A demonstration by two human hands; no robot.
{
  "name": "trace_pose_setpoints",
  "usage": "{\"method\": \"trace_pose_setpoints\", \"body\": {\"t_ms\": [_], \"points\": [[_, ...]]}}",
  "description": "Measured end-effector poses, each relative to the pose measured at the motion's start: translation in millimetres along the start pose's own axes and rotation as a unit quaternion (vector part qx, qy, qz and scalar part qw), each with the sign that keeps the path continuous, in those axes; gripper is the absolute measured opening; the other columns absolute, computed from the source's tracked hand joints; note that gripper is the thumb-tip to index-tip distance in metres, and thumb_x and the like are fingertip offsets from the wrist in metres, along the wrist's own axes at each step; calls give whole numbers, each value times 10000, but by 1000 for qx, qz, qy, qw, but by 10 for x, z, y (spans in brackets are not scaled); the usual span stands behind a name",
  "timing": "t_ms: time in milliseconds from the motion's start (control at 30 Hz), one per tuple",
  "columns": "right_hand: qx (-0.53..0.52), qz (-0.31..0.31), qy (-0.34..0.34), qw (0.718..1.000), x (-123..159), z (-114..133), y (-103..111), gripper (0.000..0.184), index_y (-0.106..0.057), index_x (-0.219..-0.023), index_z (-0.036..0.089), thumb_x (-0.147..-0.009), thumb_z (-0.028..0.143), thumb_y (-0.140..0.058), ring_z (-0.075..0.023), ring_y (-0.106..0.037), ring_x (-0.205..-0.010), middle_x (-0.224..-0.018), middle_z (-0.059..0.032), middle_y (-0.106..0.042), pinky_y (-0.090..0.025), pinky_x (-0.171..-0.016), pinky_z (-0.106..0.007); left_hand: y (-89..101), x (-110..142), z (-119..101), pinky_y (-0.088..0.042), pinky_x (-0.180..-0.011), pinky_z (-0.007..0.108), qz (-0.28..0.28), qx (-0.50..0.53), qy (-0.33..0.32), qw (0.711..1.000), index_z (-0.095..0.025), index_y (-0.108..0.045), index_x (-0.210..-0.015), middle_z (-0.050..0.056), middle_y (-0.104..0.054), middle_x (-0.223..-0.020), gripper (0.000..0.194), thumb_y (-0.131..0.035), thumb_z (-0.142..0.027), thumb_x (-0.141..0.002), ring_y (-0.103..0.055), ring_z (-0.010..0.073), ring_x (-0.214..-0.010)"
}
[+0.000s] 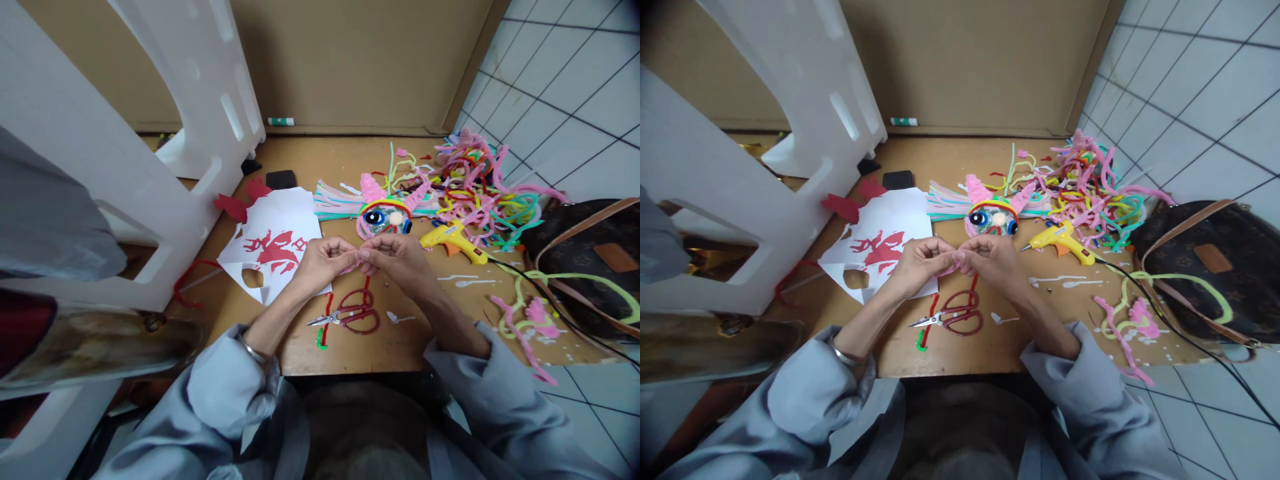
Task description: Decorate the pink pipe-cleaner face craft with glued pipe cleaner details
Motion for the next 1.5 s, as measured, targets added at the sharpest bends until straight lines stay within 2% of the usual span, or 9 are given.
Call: {"method": "trace_pose_setpoints", "body": {"t_ms": [67, 200, 367, 567, 700, 900, 1100, 1267, 1500], "points": [[-17, -20, 13, 1000, -10, 6, 42, 340, -678, -683, 164, -640, 458, -842, -112, -628, -484, -547, 2, -684, -526, -488, -221, -24, -9, 5, -363, -490, 202, 18, 29, -5, 999, -123, -690, -679, -8, -615, -561, 445, -852, -535, -631, -452, 55, -481], [-49, -100, 49, 992, -14, 52, 223, 345, -656, -678, 172, -652, 473, -821, -111, -616, -459, -542, -1, -683, -525, -473, -225, 1, -39, -4, -467, -592, 225, 16, 143, -17, 989, -138, -733, -853, 26, -700, -729, 461, -811, -563, -692, -595, 106, -617], [-58, -167, 68, 982, -8, 51, 370, 346, -629, -692, 184, -642, 475, -810, -126, -616, -459, -520, -1, -669, -518, -470, -236, -60, -37, -10, -526, -732, 264, 23, 233, -23, 972, -152, -699, -968, 45, -739, -857, 458, -851, -477, -685, -680, 142, -770], [-52, -171, 84, 980, 24, 70, 302, 336, -588, -720, 196, -713, 494, -745, -97, -531, -418, -484, 29, -606, -397, -413, -204, -41, -20, 52, -510, -609, 230, -25, 209, -41, 977, -172, -636, -954, -42, -650, -642, 456, -867, -443, -670, -610, 95, -570], [-61, -167, 76, 981, 16, 62, 270, 367, -538, -718, 210, -702, 514, -743, -75, -481, -363, -473, 70, -540, -318, -369, -191, -16, -10, 30, -502, -574, 223, -43, 215, -56, 974, -182, -617, -960, -53, -634, -640, 447, -845, -459, -693, -589, 91, -555], [-66, -170, 69, 981, -14, 30, 296, 374, -519, -710, 214, -678, 502, -756, -78, -478, -349, -458, 84, -510, -306, -359, -189, -68, 7, -43, -521, -671, 227, -16, 239, -62, 969, -183, -601, -996, -25, -678, -725, 505, -889, -415, -652, -685, 130, -734], [-77, -158, 67, 982, 39, -2, 184, 349, -508, -712, 217, -730, 498, -715, -60, -399, -338, -432, 92, -485, -283, -362, -188, -35, -8, -16, -410, -501, 194, -40, 225, -76, 971, -212, -542, -968, -72, -624, -658, 492, -879, -392, -658, -562, 78, -531], [-98, -179, 77, 976, 64, -19, 183, 350, -493, -695, 221, -730, 489, -715, -41, -307, -348, -452, 110, -424, -228, -356, -187, -50, -20, 81, -396, -514, 194, -53, 251, -52, 965, -211, -534, -925, -76, -604, -649, 455, -869, -338, -644, -507, 58, -510], [22, -148, 87, 985, 52, 41, 194, 277, -532, -710, 211, -804, 441, -654, -67, -379, -395, -466, 80, -478, -278, -411, -208, 3, -9, 95, -398, -502, 202, -52, 218, -12, 974, -175, -622, -903, -43, -614, -631, 351, -804, -381, -685, -545, 77, -510]]}}
Point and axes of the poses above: each hand's wrist, its own x-axis away from the middle knuckle, its own y-axis out of the back of the hand, z = x × y, the point moved 10 cm from there along -x, towards the middle knuckle
